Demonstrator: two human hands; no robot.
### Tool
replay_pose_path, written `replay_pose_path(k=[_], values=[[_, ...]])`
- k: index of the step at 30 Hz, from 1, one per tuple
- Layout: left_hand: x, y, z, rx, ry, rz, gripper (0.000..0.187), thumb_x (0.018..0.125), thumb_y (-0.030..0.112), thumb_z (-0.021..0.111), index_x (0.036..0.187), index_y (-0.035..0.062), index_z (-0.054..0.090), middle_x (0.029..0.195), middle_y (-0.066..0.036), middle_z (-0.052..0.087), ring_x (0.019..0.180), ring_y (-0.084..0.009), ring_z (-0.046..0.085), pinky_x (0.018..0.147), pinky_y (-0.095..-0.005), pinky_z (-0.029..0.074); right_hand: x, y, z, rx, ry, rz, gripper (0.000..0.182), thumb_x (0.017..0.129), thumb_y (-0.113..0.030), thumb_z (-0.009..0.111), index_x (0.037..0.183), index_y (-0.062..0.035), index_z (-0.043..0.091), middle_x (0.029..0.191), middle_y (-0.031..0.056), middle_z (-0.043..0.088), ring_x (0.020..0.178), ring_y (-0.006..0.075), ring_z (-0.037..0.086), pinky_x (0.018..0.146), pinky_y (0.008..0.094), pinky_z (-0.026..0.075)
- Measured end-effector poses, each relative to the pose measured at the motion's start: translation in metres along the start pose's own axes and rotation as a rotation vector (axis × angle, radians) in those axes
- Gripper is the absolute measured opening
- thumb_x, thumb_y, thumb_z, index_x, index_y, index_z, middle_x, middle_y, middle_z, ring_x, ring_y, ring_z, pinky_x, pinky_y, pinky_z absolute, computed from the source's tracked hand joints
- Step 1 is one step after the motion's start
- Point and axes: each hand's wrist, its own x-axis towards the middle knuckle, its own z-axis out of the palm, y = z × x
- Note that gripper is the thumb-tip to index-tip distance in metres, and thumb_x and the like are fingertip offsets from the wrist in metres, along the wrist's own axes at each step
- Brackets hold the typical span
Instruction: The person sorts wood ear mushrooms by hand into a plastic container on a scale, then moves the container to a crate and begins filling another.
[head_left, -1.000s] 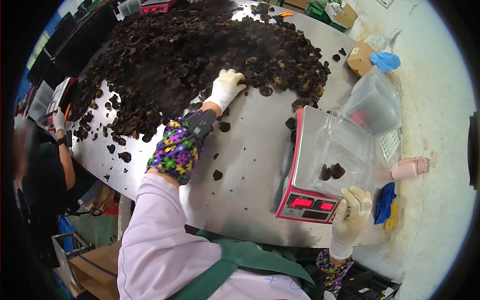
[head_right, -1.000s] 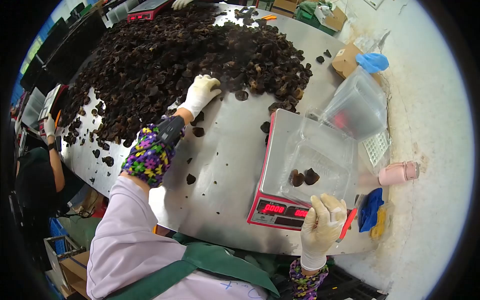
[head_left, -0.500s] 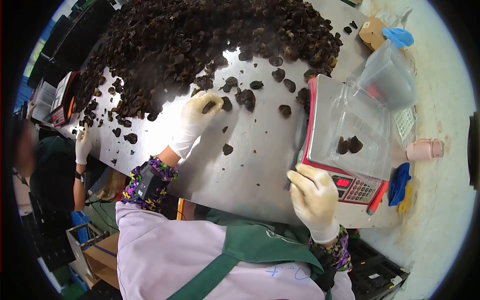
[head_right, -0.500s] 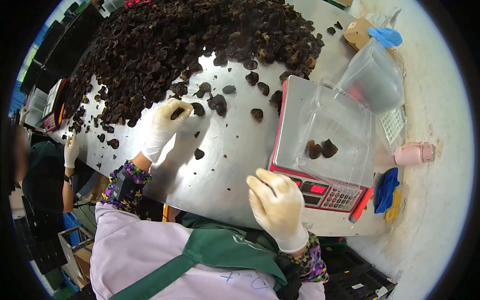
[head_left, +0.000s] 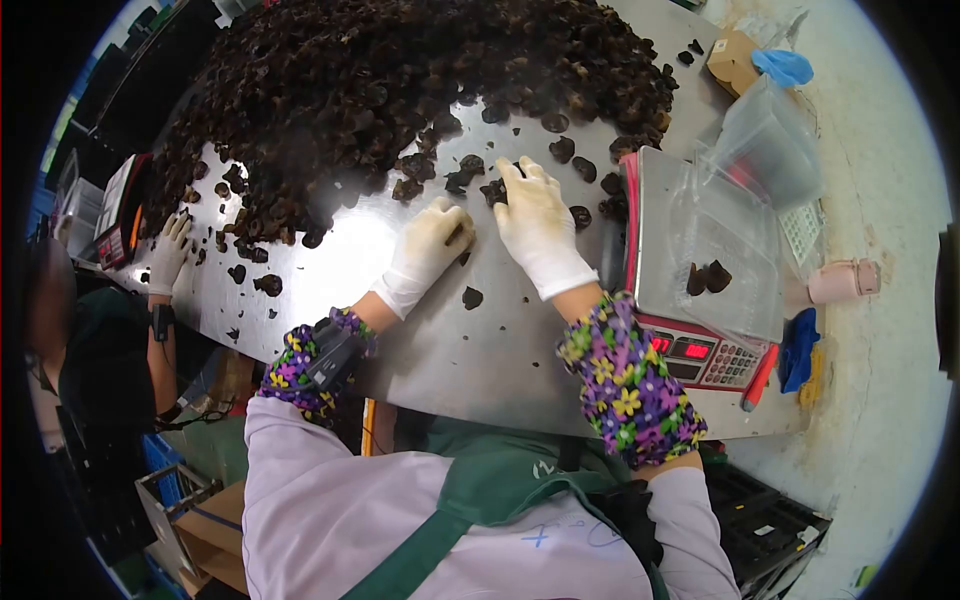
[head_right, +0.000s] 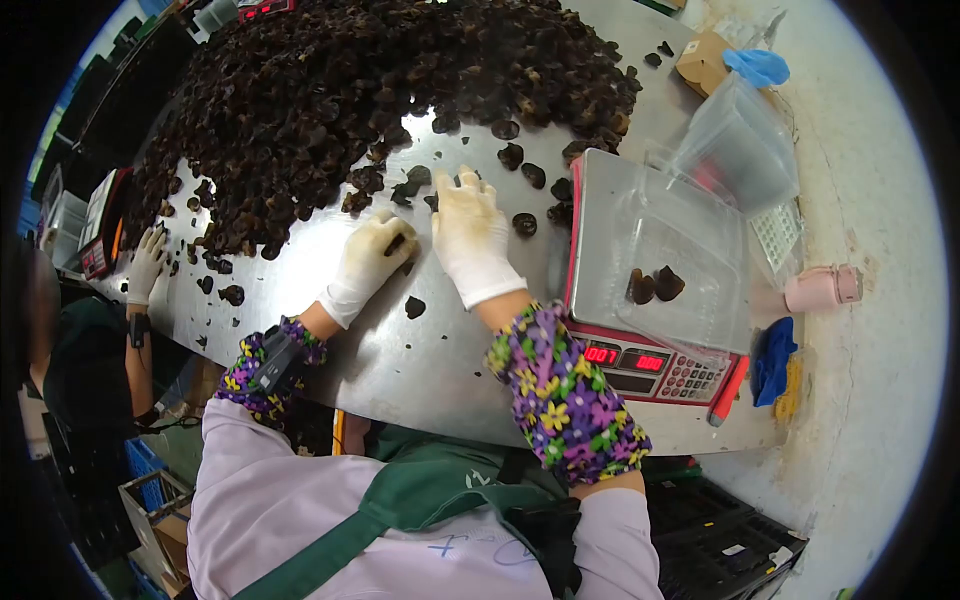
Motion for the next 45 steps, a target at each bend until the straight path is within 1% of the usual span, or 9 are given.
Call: replay_pose_path(k=[3, 8, 16, 23, 29, 32, 35, 39, 45], values=[[0.007, 0.006, -0.019, -0.314, 0.276, -0.159, 0.028, 0.084, 0.008, 0.074, 0.112, 0.0082, 0.068, 0.099, -0.012, 0.064, 0.092, -0.0277, 0.065, 0.082, -0.0359, 0.053, 0.013, 0.002, 0.033, -0.012, 0.044, 0.029, 0.047, 0.085, -0.016, 0.071, 0.130, -0.0158, 0.058, 0.138, 0.0187, 0.055, 0.120, 0.0383, 0.056, 0.100, 0.0449, 0.052], [0.055, -0.008, -0.022, -0.131, 0.221, -0.202, 0.034, 0.085, 0.015, 0.075, 0.118, 0.0116, 0.069, 0.101, -0.012, 0.063, 0.095, -0.0305, 0.065, 0.082, -0.0386, 0.053, 0.009, 0.014, 0.044, -0.129, -0.085, -0.063, 0.022, 0.084, -0.008, 0.068, 0.106, -0.0109, 0.067, 0.118, 0.0161, 0.063, 0.113, 0.0345, 0.059, 0.093, 0.0446, 0.052], [0.087, -0.031, 0.007, 0.037, 0.122, -0.120, 0.017, 0.084, 0.022, 0.071, 0.095, 0.0083, 0.072, 0.093, -0.013, 0.063, 0.091, -0.0336, 0.064, 0.079, -0.0436, 0.051, -0.072, 0.026, -0.152, -0.065, 0.405, -0.137, 0.024, 0.083, -0.004, 0.070, 0.106, -0.0086, 0.066, 0.117, 0.0139, 0.062, 0.108, 0.0341, 0.058, 0.095, 0.0429, 0.046], [0.092, 0.129, -0.037, -0.477, 0.353, 0.248, 0.012, 0.084, 0.006, 0.073, 0.096, 0.0057, 0.071, 0.092, -0.009, 0.063, 0.088, -0.0260, 0.063, 0.077, -0.0356, 0.052, -0.131, 0.099, -0.191, -0.106, 0.247, 0.053, 0.042, 0.086, -0.004, 0.070, 0.127, -0.0106, 0.064, 0.133, 0.0208, 0.058, 0.121, 0.0380, 0.055, 0.106, 0.0439, 0.041], [0.104, 0.269, 0.008, -0.545, 0.186, 0.532, 0.013, 0.081, 0.020, 0.072, 0.092, 0.0143, 0.068, 0.095, -0.008, 0.061, 0.094, -0.0303, 0.062, 0.080, -0.0396, 0.054, -0.161, 0.116, -0.199, -0.113, 0.465, 0.168, 0.039, 0.090, -0.005, 0.065, 0.129, -0.0059, 0.064, 0.136, 0.0189, 0.058, 0.126, 0.0355, 0.053, 0.108, 0.0437, 0.040], [0.111, 0.285, 0.033, -0.229, -0.128, 0.553, 0.028, 0.078, 0.031, 0.076, 0.101, 0.0155, 0.070, 0.111, -0.009, 0.062, 0.117, -0.0365, 0.055, 0.094, -0.0489, 0.050, -0.175, 0.123, -0.210, -0.172, 0.502, 0.235, 0.033, 0.092, -0.002, 0.062, 0.124, -0.0060, 0.067, 0.132, 0.0169, 0.060, 0.123, 0.0327, 0.055, 0.105, 0.0422, 0.042], [0.108, 0.275, 0.032, -0.291, 0.015, 0.639, 0.041, 0.078, 0.039, 0.078, 0.112, 0.0176, 0.070, 0.126, -0.011, 0.061, 0.132, -0.0411, 0.047, 0.105, -0.0558, 0.043, -0.189, 0.133, -0.216, -0.199, 0.519, 0.214, 0.029, 0.092, -0.001, 0.061, 0.120, -0.0048, 0.069, 0.129, 0.0162, 0.062, 0.120, 0.0319, 0.057, 0.103, 0.0411, 0.044], [0.137, 0.230, 0.012, -0.890, -0.125, 0.428, 0.031, 0.085, 0.030, 0.076, 0.110, 0.0123, 0.072, 0.117, -0.011, 0.068, 0.121, -0.0364, 0.056, 0.104, -0.0452, 0.046, -0.197, 0.143, -0.213, -0.138, 0.540, 0.213, 0.026, 0.093, -0.001, 0.061, 0.117, -0.0037, 0.071, 0.127, 0.0156, 0.064, 0.118, 0.0308, 0.058, 0.101, 0.0408, 0.045], [0.180, 0.096, 0.057, -0.055, 0.191, -0.082, 0.036, 0.089, 0.031, 0.072, 0.122, 0.0160, 0.069, 0.124, -0.011, 0.064, 0.121, -0.0328, 0.056, 0.105, -0.0428, 0.045, -0.188, 0.149, -0.202, -0.106, 0.528, 0.205, 0.023, 0.095, -0.003, 0.061, 0.116, -0.0035, 0.071, 0.125, 0.0159, 0.065, 0.117, 0.0301, 0.059, 0.101, 0.0405, 0.045]])
